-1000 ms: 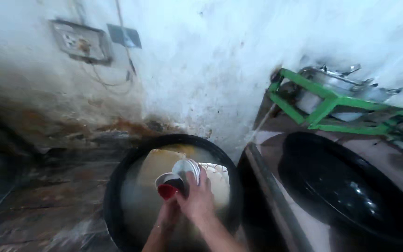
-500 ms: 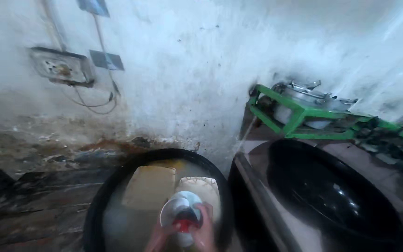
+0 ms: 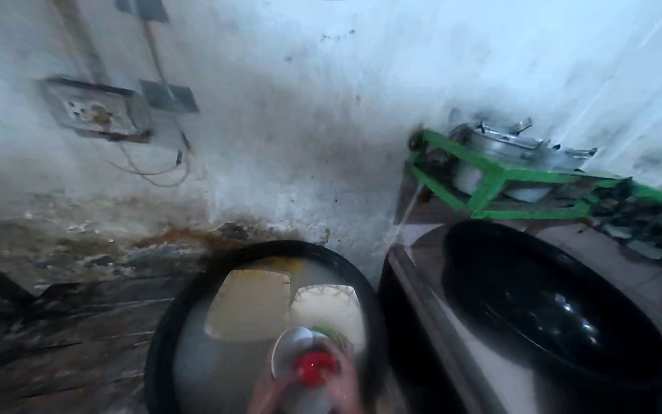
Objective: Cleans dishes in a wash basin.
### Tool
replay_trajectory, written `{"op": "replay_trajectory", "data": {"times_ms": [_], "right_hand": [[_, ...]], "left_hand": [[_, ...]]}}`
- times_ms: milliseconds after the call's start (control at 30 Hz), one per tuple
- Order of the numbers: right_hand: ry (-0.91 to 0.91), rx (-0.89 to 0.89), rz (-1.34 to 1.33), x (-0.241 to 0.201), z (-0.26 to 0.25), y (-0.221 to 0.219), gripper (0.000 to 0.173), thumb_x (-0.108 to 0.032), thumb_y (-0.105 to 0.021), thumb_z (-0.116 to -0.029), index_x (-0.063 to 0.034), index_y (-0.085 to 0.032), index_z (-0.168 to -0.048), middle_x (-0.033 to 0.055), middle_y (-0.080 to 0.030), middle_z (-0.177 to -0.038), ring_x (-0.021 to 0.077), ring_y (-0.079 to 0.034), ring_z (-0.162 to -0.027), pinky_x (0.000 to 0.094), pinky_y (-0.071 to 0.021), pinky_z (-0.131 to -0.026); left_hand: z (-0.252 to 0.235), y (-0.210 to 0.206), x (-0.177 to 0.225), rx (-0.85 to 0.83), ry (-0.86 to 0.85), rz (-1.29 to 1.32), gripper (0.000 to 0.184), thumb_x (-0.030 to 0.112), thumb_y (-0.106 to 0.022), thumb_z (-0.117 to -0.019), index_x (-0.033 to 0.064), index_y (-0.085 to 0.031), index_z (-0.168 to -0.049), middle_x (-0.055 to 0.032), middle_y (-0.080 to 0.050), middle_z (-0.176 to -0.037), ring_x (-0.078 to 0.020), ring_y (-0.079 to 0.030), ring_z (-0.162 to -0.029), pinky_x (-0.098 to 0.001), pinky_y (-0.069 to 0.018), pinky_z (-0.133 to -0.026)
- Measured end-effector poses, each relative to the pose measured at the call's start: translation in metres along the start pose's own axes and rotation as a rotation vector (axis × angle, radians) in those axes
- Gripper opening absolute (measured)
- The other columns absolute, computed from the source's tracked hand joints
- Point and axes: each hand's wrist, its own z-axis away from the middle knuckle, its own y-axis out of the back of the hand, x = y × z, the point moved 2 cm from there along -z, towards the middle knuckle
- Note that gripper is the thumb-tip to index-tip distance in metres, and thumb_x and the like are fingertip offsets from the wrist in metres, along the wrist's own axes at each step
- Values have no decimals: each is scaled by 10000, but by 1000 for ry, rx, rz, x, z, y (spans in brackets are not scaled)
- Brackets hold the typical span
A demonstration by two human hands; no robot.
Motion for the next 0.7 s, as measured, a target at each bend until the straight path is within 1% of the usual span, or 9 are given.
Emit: {"op": "replay_trajectory", "data": {"times_ms": [100,200,233,300,400,467,567,633,700], "right_hand": [[-76,12,-36,-1,1,3,495,55,-680,-796,-77,-720,-1272,272,-354,-1579,373,-409,-1427,482,-455,-1113],[-126,11,-75,2,1,4,515,66,-692,-776,-84,-718,-1269,253,-345,-1590,358,-401,-1435,479,-457,-1108],[-126,2,-90,4,0,4,523,51,-710,-766,-101,-721,-1266,253,-348,-1590,365,-397,-1437,488,-460,-1104],[-119,-34,-134,7,-3,5,545,-11,-742,-757,-124,-707,-1289,266,-345,-1587,405,-362,-1452,518,-439,-1120],[-199,-77,-178,12,-4,4,579,-243,-794,-798,-163,-670,-1358,252,-338,-1602,418,-320,-1479,552,-392,-1155],[-240,-87,-171,15,-7,3,584,-322,-804,-821,-170,-666,-1367,243,-383,-1576,404,-364,-1453,550,-412,-1140],[-294,-109,-191,12,-5,2,525,-247,-823,-825,-122,-690,-1317,240,-446,-1516,354,-447,-1391,503,-457,-1105],[-326,-118,-232,8,-4,2,436,-146,-814,-827,-63,-716,-1244,217,-542,-1423,302,-524,-1317,456,-490,-1074],[-385,-134,-293,7,-3,4,404,-54,-776,-859,-21,-697,-1253,177,-663,-1278,240,-642,-1174,421,-550,-1000]], "left_hand": [[-2,-4,-1,-7,-98,30,893,420,-759,-808,-18,-416,-1507,-150,-600,-1400,-153,-621,-1227,-333,-543,-1025],[-3,-7,-1,41,-86,-76,685,467,-418,-1026,-15,-443,-1512,-181,-487,-1538,-196,-499,-1391,-381,-419,-1156],[-6,-9,-2,54,-82,-101,644,462,-343,-1072,-4,-470,-1498,-174,-502,-1529,-202,-501,-1396,-390,-412,-1168],[-9,-12,-3,48,-59,-138,593,431,-342,-1094,11,-492,-1485,-173,-539,-1494,-215,-527,-1373,-410,-421,-1167],[-13,-13,-8,20,-95,-216,520,358,-438,-1069,11,-532,-1445,-186,-542,-1475,-234,-548,-1343,-416,-453,-1139],[-12,-14,-5,26,-168,-331,493,365,-418,-1068,32,-647,-1350,-189,-524,-1490,-264,-512,-1377,-438,-421,-1165],[-7,-20,4,91,-152,-456,534,433,-353,-1093,76,-686,-1309,-170,-552,-1479,-284,-544,-1356,-482,-440,-1142],[-6,-22,7,111,-119,-486,560,470,-343,-1090,84,-680,-1316,-154,-562,-1475,-279,-567,-1335,-491,-455,-1127],[-8,-23,11,107,-110,-471,567,473,-331,-1088,92,-701,-1285,-121,-604,-1437,-266,-580,-1321,-493,-461,-1122]]}}
